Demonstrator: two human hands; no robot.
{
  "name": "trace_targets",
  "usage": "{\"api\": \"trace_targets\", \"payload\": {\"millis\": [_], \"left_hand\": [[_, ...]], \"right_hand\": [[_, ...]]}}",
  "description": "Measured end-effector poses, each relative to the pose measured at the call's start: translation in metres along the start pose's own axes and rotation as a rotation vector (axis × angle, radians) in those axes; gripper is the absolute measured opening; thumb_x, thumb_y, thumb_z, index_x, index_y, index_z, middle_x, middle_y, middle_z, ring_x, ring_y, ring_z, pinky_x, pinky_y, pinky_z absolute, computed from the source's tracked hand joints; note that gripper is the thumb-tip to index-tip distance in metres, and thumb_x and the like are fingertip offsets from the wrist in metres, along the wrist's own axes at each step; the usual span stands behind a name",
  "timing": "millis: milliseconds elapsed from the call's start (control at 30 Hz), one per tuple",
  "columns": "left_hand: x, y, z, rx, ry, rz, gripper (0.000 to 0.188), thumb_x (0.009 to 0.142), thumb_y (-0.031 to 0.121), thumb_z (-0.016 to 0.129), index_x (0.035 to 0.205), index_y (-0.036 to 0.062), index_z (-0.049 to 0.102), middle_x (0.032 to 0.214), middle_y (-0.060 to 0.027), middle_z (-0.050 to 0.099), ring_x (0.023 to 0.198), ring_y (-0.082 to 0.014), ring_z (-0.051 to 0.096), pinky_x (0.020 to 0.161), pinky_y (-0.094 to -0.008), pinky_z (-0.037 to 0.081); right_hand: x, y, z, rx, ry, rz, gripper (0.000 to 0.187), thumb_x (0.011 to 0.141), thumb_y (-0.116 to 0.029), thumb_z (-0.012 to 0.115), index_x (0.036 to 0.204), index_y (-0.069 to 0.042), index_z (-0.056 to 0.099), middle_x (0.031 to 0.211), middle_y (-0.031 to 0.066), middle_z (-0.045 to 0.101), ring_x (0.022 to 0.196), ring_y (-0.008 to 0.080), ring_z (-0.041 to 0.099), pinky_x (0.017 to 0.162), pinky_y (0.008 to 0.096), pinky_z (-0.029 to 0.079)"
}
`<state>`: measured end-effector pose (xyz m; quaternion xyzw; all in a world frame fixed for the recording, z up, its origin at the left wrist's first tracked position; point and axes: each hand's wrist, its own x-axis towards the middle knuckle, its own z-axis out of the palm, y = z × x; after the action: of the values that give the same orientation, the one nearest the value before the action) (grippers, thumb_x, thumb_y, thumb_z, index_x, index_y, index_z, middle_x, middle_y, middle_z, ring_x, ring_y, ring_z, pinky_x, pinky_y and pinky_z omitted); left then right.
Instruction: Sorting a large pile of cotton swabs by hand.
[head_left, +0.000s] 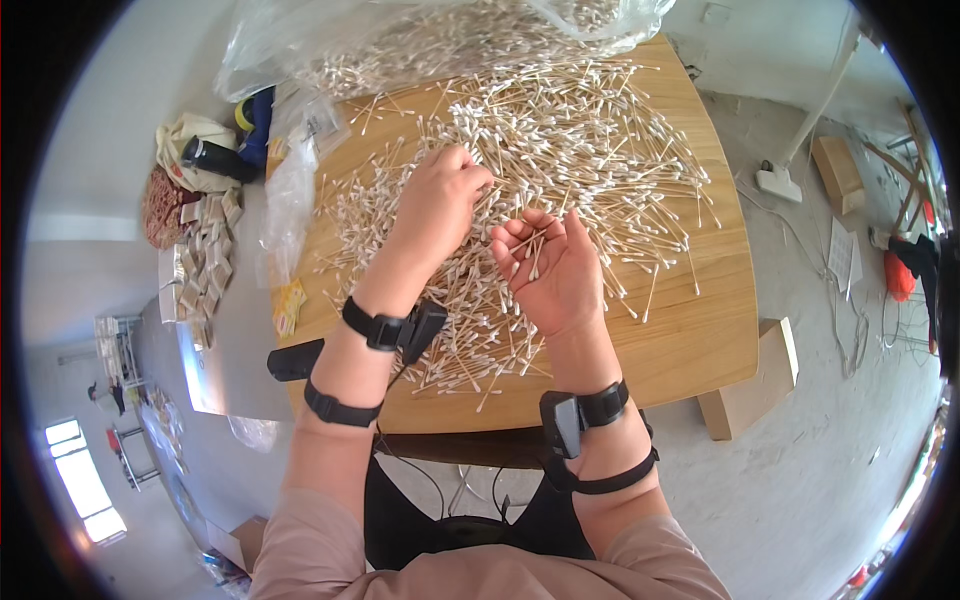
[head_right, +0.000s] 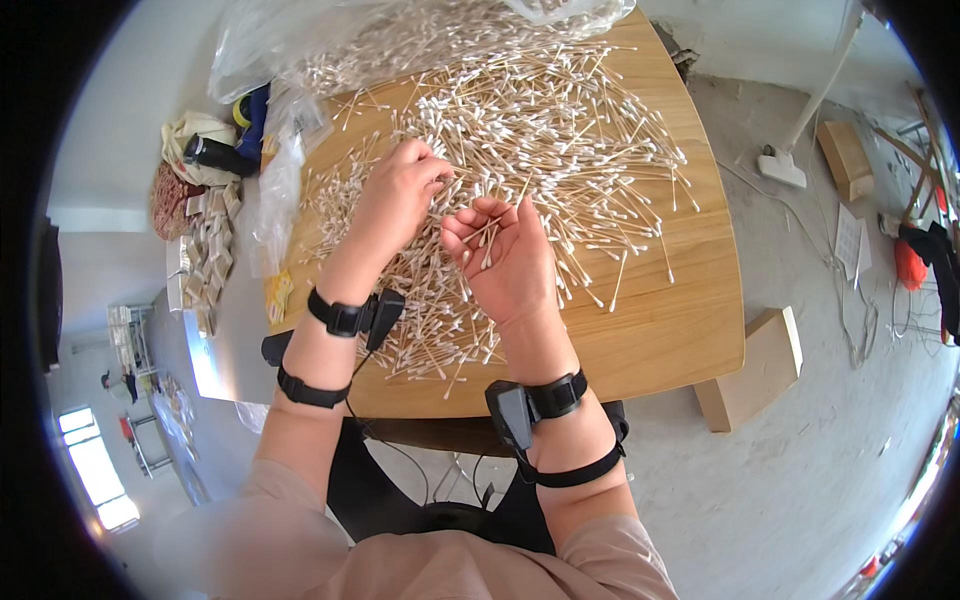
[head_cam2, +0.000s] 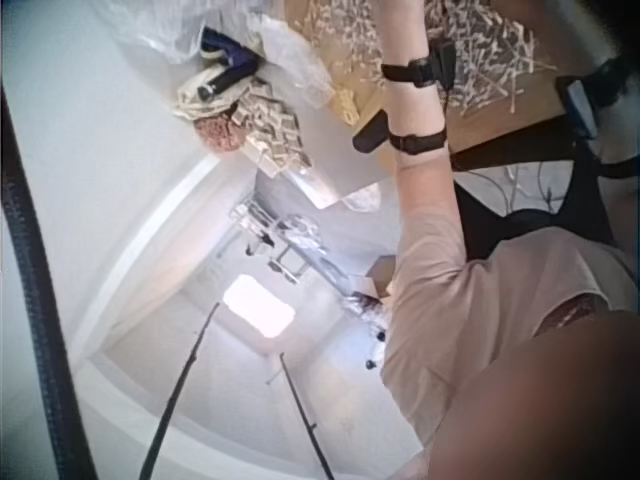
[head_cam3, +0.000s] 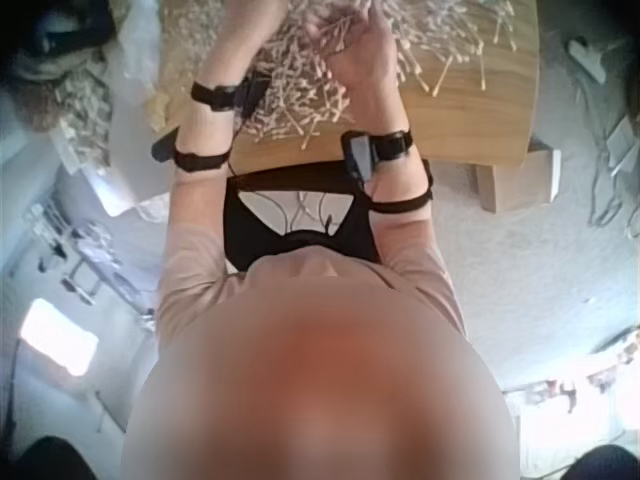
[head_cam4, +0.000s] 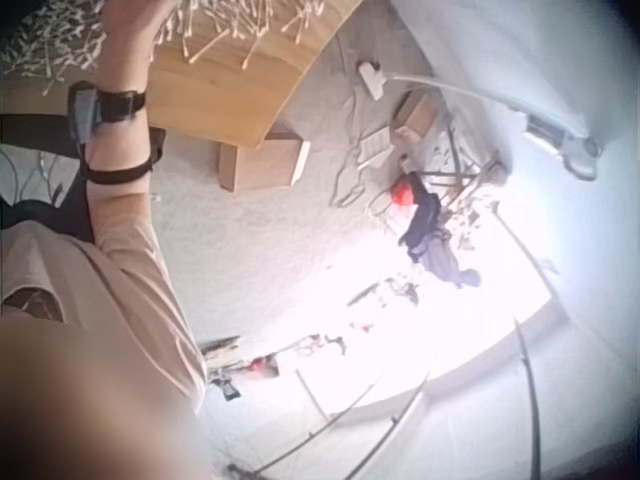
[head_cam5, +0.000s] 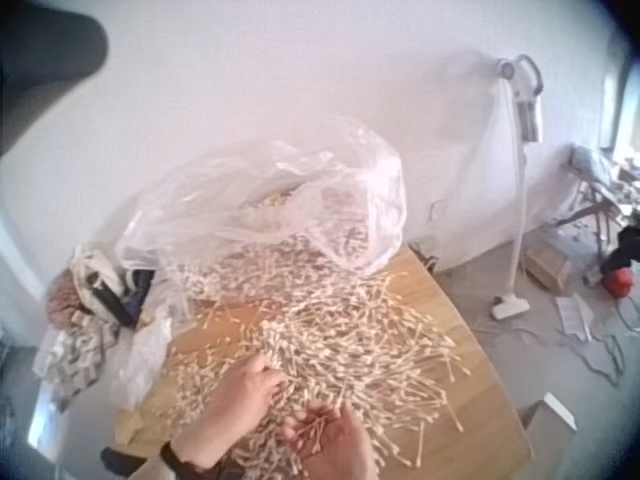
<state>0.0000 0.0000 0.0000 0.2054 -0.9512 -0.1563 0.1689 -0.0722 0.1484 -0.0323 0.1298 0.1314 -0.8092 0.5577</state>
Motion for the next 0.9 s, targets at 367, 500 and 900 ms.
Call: {"api": "trace_targets", "payload": {"millis": [367, 500, 900], "left_hand": [[0.017, -0.009, 0.013, 0.235, -0.029, 0.250, 0.006, 0.071, 0.005, 0.059, 0.065, 0.0041, 0.058, 0.078, -0.0068, 0.053, 0.081, -0.0241, 0.053, 0.073, -0.0352, 0.047], [0.018, -0.010, 0.009, 0.247, -0.089, 0.258, 0.005, 0.071, 0.003, 0.065, 0.071, 0.0036, 0.060, 0.081, -0.0063, 0.053, 0.083, -0.0243, 0.054, 0.073, -0.0357, 0.046], [-0.005, 0.005, -0.012, -0.156, 0.220, 0.092, 0.006, 0.080, 0.002, 0.062, 0.083, 0.0032, 0.057, 0.089, -0.0086, 0.058, 0.086, -0.0266, 0.056, 0.077, -0.0357, 0.046]], "right_hand": [[-0.002, -0.009, -0.003, 0.094, 0.075, -0.064, 0.040, 0.099, -0.036, 0.032, 0.094, -0.001, 0.050, 0.084, 0.0119, 0.055, 0.081, 0.0266, 0.058, 0.071, 0.0342, 0.052], [-0.002, -0.011, -0.001, 0.044, 0.067, -0.093, 0.037, 0.099, -0.034, 0.035, 0.092, -0.002, 0.051, 0.081, 0.0110, 0.055, 0.077, 0.0255, 0.058, 0.068, 0.0337, 0.051], [-0.002, 0.003, 0.000, -0.271, 0.088, -0.235, 0.030, 0.097, -0.031, 0.045, 0.079, -0.006, 0.050, 0.061, 0.0027, 0.047, 0.052, 0.0151, 0.045, 0.047, 0.0262, 0.035]]}}
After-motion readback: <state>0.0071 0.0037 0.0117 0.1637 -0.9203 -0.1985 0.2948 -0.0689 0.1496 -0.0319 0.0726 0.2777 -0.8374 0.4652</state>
